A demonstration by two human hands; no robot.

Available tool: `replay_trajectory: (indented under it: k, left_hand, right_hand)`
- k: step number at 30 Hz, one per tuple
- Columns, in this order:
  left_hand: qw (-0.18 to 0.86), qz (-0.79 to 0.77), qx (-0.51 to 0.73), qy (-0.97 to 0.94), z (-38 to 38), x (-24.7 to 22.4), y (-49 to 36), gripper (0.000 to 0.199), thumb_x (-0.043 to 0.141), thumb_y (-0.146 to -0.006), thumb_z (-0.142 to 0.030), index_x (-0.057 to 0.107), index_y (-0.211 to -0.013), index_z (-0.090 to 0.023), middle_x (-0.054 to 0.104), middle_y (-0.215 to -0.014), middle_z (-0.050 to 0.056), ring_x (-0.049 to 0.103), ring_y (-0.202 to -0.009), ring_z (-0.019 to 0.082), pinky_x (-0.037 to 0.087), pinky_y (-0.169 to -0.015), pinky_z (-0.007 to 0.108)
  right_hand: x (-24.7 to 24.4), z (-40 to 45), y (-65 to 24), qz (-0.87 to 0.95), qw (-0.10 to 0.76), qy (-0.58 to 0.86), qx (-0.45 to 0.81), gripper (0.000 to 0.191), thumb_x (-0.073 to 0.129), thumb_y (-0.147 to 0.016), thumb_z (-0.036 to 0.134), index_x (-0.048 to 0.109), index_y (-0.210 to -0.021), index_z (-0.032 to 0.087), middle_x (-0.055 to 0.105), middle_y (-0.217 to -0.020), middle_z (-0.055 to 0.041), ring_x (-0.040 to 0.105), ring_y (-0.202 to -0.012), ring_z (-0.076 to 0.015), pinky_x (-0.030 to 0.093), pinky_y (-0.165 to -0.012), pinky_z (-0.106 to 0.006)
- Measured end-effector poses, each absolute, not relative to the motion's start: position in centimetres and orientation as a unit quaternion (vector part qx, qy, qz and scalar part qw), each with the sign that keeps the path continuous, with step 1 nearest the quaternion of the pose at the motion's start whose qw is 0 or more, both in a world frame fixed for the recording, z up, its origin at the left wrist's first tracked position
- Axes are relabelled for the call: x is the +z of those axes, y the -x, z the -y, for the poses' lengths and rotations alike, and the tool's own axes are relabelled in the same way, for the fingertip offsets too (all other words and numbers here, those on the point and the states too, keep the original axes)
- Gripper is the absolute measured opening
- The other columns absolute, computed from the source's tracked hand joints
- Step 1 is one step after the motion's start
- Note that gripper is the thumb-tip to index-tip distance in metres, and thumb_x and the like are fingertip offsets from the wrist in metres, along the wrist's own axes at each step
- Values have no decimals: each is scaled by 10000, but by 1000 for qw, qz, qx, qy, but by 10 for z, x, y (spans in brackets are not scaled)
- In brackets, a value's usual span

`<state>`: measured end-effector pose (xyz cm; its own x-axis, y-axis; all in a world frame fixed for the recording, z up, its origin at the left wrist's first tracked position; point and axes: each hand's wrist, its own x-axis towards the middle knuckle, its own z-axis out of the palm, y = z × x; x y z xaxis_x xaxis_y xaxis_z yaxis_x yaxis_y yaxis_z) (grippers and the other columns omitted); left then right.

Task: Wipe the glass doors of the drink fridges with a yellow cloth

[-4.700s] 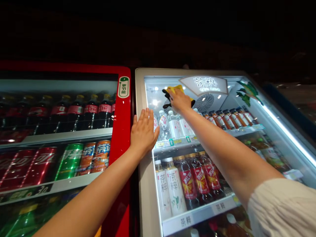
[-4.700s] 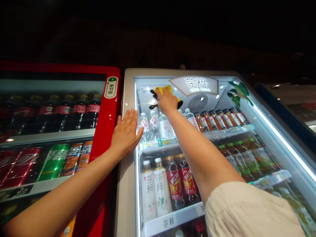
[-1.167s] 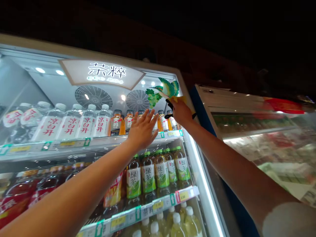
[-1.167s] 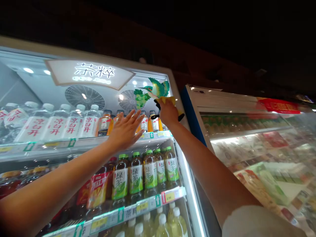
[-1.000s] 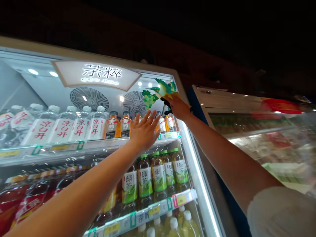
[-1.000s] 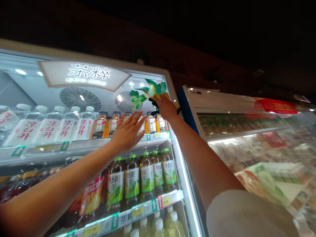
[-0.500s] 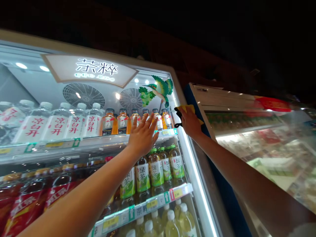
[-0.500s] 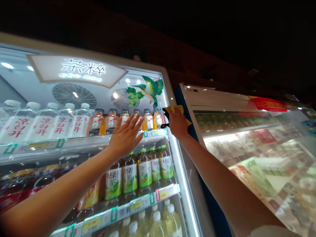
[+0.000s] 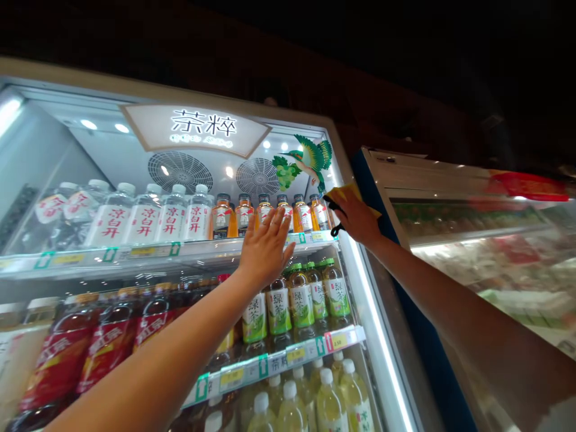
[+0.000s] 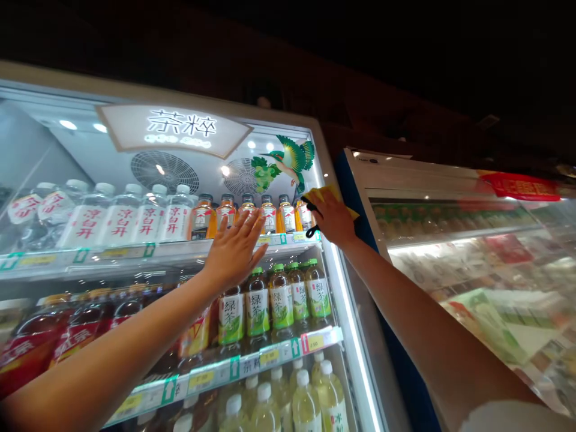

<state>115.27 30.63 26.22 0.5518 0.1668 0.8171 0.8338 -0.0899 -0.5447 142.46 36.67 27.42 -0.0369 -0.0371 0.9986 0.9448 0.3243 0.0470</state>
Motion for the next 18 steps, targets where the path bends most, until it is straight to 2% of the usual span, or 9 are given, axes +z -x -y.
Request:
replay_trajectory:
  k: [2,5,8,12,15,18]
  left_hand:
    - [557,389,-298,670,-301,265,-1147,688,411,-1038,-436,198,-1661,-237,195,-1748,64,104,-1629,246,12,-1323,542]
    - [546,416,-305,660,-296,266,-1141,684,392,-1041,-430,206,-1662,-210,176,-1750,80,112,-1629,258,32,-1320,557]
    - [546,420,-307,656,-294,259,-1131,681,369,-1044,-422,219,-1661,-177,170,-1747,100,112,-1630,266,38,-1319,565]
    - [556,414,-294,658,-287,248,-1109,662,370,-1045,-433,249,-1655,-205,208,-1738,88,128,-1628,258,37,-1320,557]
    - [556,429,-269,660,-279,247,-1093,659,381,-1046,-439,264,-1648,-198,207,-1739,90,137,-1625,259,43,-1320,556]
    - [548,445,-265,657,-274,250,-1086,667,397,-1041,-449,260,-1647,-206,191,-1744,86,117,-1627,259,62,-1319,555]
  right_hand:
    - [290,-366,-1416,528,615,434,-392,588,384,-1036,284,370,-1614,180,428,-1639,-166,330,-1546,-358,377,-1184,-606]
    - [308,-358,-1379,531,613,437,-389,577,384,-1039,268,380,-1606,165,393,-1655,-186,312,-1551,-370,368,-1177,-628]
    - [288,-350,-1348,585,572,388,-425,541,402,-1049,315,435,-1582,226,371,-1682,-121,311,-1560,-324,366,-1199,-570]
    - [249,-345,-1364,648,508,325,-465,501,438,-1046,369,506,-1537,300,408,-1670,-44,357,-1542,-296,384,-1203,-524]
    - [260,-346,-1381,596,562,376,-433,506,424,-1040,313,519,-1530,227,452,-1638,-105,401,-1516,-326,415,-1175,-543]
    - [289,-344,-1361,533,612,435,-389,525,387,-1045,272,487,-1551,169,436,-1637,-158,372,-1528,-363,397,-1176,-597]
